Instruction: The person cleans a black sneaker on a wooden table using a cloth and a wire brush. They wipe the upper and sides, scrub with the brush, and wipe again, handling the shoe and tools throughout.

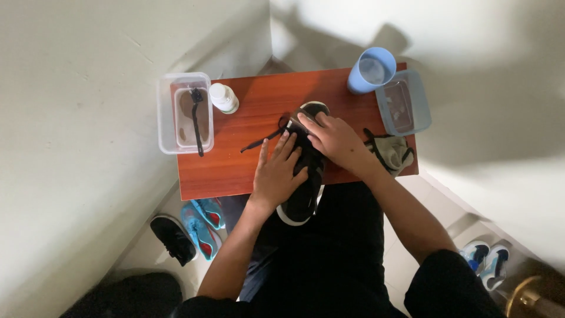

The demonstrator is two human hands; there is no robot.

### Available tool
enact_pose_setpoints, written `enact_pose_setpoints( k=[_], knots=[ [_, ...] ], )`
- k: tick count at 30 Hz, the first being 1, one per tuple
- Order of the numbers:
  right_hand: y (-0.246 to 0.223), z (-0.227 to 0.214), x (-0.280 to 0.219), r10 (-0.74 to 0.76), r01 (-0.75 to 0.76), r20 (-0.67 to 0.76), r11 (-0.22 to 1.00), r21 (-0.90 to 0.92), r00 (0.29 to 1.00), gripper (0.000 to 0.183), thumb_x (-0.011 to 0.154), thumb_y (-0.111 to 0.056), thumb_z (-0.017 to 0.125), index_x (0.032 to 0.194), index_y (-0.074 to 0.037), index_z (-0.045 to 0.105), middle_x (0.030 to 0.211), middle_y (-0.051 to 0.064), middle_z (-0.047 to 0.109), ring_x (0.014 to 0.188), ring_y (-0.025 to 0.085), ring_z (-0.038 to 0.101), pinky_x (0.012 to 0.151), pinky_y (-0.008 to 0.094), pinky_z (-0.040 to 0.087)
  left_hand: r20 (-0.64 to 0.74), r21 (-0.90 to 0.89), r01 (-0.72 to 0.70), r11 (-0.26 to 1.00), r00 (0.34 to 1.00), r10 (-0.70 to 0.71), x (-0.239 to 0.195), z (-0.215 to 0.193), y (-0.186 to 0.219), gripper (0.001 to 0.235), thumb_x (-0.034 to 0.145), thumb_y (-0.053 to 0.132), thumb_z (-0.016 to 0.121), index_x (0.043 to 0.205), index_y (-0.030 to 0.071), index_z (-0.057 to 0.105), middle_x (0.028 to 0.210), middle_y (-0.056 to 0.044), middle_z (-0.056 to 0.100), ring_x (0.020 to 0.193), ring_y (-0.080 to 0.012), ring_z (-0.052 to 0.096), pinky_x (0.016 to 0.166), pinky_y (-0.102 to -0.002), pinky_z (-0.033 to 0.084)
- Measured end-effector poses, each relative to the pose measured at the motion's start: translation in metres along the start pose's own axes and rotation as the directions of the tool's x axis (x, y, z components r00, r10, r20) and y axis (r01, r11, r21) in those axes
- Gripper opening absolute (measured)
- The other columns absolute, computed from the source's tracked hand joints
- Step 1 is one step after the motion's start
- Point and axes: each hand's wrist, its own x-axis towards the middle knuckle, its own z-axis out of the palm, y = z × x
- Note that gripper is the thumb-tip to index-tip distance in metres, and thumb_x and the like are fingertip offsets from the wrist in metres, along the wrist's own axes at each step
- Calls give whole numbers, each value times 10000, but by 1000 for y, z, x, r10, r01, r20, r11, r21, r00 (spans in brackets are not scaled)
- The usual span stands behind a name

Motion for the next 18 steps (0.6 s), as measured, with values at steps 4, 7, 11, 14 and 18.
enact_pose_setpoints(
  k=[4, 7, 11, 14, 18],
  knots=[
    [-13, -77, 0, 87, -180, 372, 958, 224, 924, 648, 1009, -194, 494, 1620, -256, 288, 1094, 199, 595, 807, 426, 672, 731, 502, 550, -19, 32, 19, 999, 1000, -19, 1, 1, 2, 591, 982, 518, 416, 1443, 163, 521, 1663, -28, 288, 1559, -186, 158, 1255, -515, -39],
    [-6, -69, -2, 87, -197, 440, 957, 211, 894, 635, 1019, -198, 468, 1622, -258, 278, 1154, 213, 605, 886, 456, 682, 783, 523, 560, 7, -25, 25, 999, 1000, -25, 0, 1, 2, 598, 969, 524, 422, 1438, 166, 518, 1675, -20, 259, 1562, -184, 148, 1262, -520, -35],
    [8, -23, 4, 76, -76, 242, 997, -11, 967, 624, 1042, -260, 481, 1629, -281, 270, 1120, 146, 574, 855, 351, 673, 758, 452, 540, -28, -22, -19, 1000, 999, 19, 0, -1, -3, 558, 980, 498, 451, 1416, 165, 550, 1662, -22, 297, 1561, -187, 163, 1254, -510, -20],
    [12, -2, 4, 140, -131, 98, 987, -97, 985, 622, 1061, -305, 469, 1644, -292, 253, 1116, 105, 532, 857, 314, 643, 759, 425, 524, 0, -61, -35, 998, 999, 35, -1, -7, -4, 548, 975, 495, 462, 1394, 159, 570, 1659, -26, 306, 1564, -195, 160, 1255, -519, -7],
    [10, -8, -5, 242, -245, -74, 969, -34, 967, 552, 1100, -365, 438, 1627, -250, 321, 1130, 91, 519, 904, 256, 619, 783, 379, 511, 39, -151, 0, 989, 999, 6, 0, -27, 9, 561, 943, 527, 513, 1300, 106, 615, 1612, -89, 370, 1552, -243, 208, 1265, -522, 26]
  ],
)
